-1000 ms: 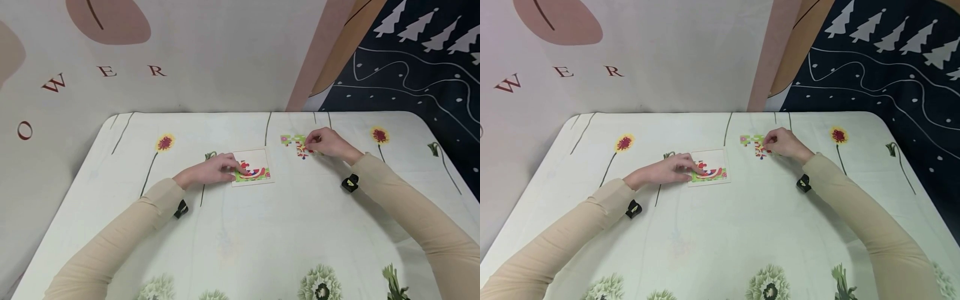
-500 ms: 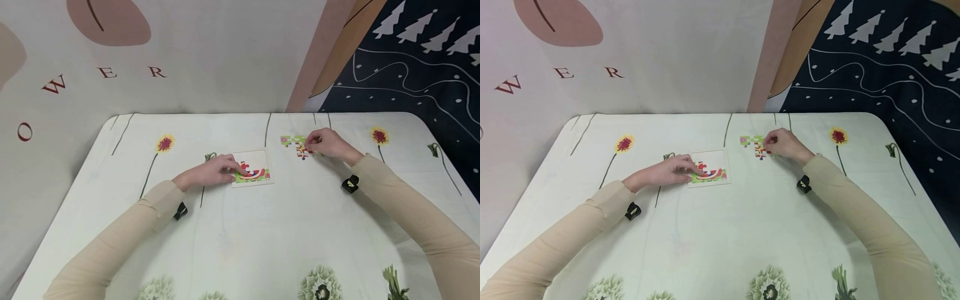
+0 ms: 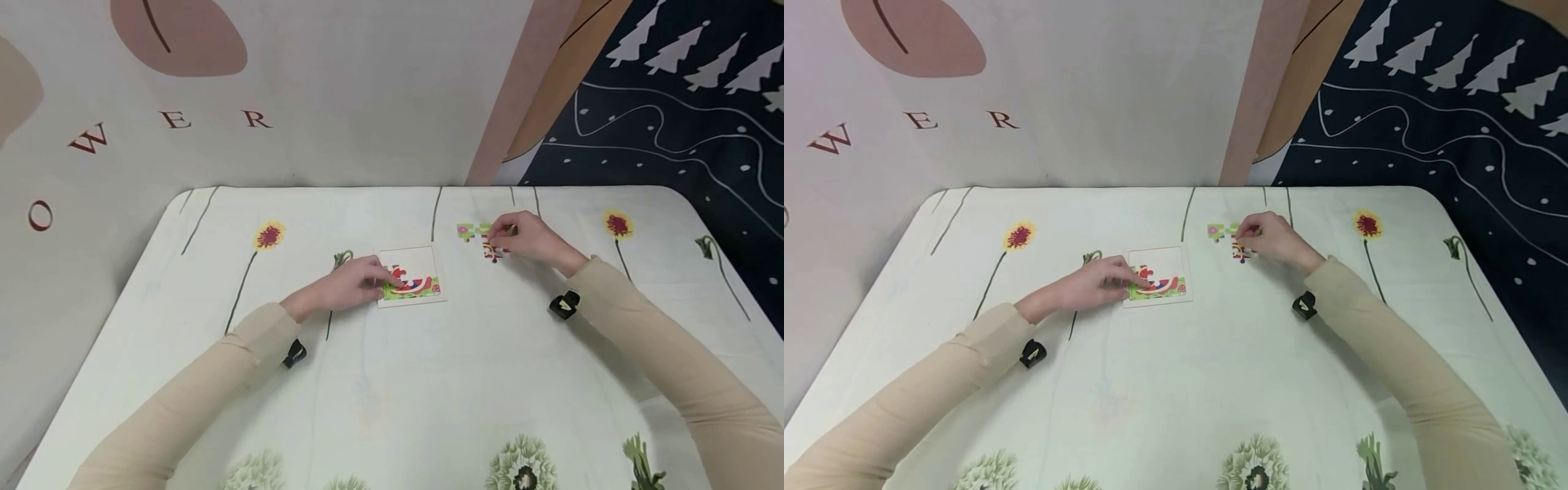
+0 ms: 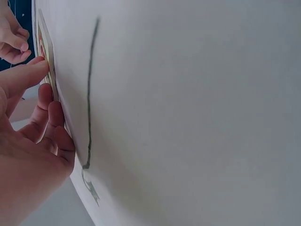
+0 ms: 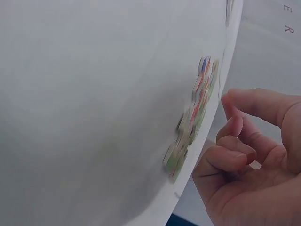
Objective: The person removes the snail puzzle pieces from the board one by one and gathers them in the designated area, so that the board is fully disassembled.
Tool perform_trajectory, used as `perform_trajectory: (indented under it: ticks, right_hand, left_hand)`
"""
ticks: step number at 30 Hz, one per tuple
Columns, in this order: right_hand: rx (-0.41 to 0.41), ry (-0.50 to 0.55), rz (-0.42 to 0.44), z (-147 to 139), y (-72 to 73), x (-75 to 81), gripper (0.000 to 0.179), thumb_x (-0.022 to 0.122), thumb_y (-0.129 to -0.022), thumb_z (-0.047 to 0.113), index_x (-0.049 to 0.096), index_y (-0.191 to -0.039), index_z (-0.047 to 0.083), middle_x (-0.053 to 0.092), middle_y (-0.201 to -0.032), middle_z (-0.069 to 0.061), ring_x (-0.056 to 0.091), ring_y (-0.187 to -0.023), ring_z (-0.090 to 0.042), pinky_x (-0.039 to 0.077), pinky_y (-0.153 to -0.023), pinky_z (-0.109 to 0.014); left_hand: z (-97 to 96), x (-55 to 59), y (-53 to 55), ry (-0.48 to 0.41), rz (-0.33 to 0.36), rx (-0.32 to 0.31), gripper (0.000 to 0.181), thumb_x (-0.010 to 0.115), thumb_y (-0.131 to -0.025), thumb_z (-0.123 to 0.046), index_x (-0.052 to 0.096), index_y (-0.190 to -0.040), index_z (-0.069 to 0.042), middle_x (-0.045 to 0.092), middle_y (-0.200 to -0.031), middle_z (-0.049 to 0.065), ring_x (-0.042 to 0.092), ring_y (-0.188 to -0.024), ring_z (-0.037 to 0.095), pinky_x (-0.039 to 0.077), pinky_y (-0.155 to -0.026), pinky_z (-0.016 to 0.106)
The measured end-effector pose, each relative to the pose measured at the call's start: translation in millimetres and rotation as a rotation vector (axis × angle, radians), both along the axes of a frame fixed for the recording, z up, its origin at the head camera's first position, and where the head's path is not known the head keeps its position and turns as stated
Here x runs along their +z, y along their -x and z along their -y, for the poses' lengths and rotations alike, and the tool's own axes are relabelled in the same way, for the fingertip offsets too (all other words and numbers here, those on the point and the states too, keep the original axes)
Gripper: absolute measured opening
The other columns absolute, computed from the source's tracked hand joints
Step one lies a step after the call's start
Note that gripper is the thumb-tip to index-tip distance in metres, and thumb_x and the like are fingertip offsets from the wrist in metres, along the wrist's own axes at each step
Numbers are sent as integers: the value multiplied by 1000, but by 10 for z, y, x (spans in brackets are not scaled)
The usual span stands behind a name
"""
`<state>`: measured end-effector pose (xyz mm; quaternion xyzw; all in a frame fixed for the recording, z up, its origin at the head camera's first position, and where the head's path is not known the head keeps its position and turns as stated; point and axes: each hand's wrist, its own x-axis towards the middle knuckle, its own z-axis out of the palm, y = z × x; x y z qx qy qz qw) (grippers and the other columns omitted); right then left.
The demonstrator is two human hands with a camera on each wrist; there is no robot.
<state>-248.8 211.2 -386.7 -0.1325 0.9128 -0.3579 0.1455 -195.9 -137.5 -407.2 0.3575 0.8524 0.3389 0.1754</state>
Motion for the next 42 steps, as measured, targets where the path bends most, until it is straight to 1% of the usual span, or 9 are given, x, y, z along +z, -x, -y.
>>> perform_trajectory:
  ticks: [6,10,14,18,22,26,30,36,42]
  right_hand:
    - [38,35,-29,124,-14,-31,11,63,-91,7,68,-97,0,56,-83,-5,45,-67,-17,37,-56,-26]
    - [56,52,-30,217,-22,-49,10,63,-90,5,68,-97,-1,58,-82,-6,46,-64,-16,37,-56,-26]
    - [71,54,-16,316,-39,-56,10,63,-91,6,68,-97,1,58,-84,-7,47,-65,-17,39,-54,-27]
    - [93,53,-26,422,-57,-51,9,64,-90,6,69,-96,2,59,-87,-6,48,-70,-20,40,-59,-29]
    - [118,55,-41,531,-65,-58,8,66,-90,6,69,-95,3,60,-85,-5,48,-73,-20,39,-64,-30]
    - [144,81,-23,632,-75,-56,9,66,-90,6,69,-96,2,62,-86,-5,49,-71,-19,39,-64,-29]
    - [163,108,-1,718,-86,-57,9,66,-89,5,69,-97,1,63,-87,-6,50,-72,-20,40,-64,-29]
    - [192,121,30,838,-92,-84,9,66,-90,5,69,-98,3,63,-91,-6,50,-75,-20,40,-67,-29]
    - [228,112,40,948,-99,-106,9,67,-89,6,69,-98,4,62,-88,-5,51,-78,-20,40,-69,-30]
  left_hand:
    - [26,17,-36,-23,-7,11,27,65,-87,2,73,-112,-8,60,-100,1,51,-90,17,43,-78,33]
    - [64,37,-56,-34,15,41,24,67,-88,0,74,-109,-8,60,-100,1,52,-91,17,43,-80,35]
    - [95,27,-47,-43,35,67,22,66,-89,-1,74,-109,-7,61,-99,2,51,-89,18,43,-80,35]
    - [119,-3,-27,-61,59,76,22,66,-89,-1,74,-109,-7,62,-101,1,51,-89,18,43,-79,34]
    - [136,-12,-15,-74,96,82,22,66,-89,-1,74,-109,-6,64,-101,1,52,-88,18,44,-79,34]
    - [143,-12,2,-81,142,92,20,67,-90,-2,74,-108,-6,62,-98,2,51,-88,18,43,-80,33]
    - [141,-10,16,-90,170,85,20,68,-89,-4,73,-108,-5,60,-94,3,48,-86,20,41,-77,33]
    - [114,-24,36,-90,186,91,18,70,-88,-7,72,-106,-4,57,-89,3,45,-83,21,38,-75,33]
    - [79,-32,31,-107,189,108,14,71,-87,-6,72,-101,-4,54,-84,3,44,-80,21,36,-72,33]
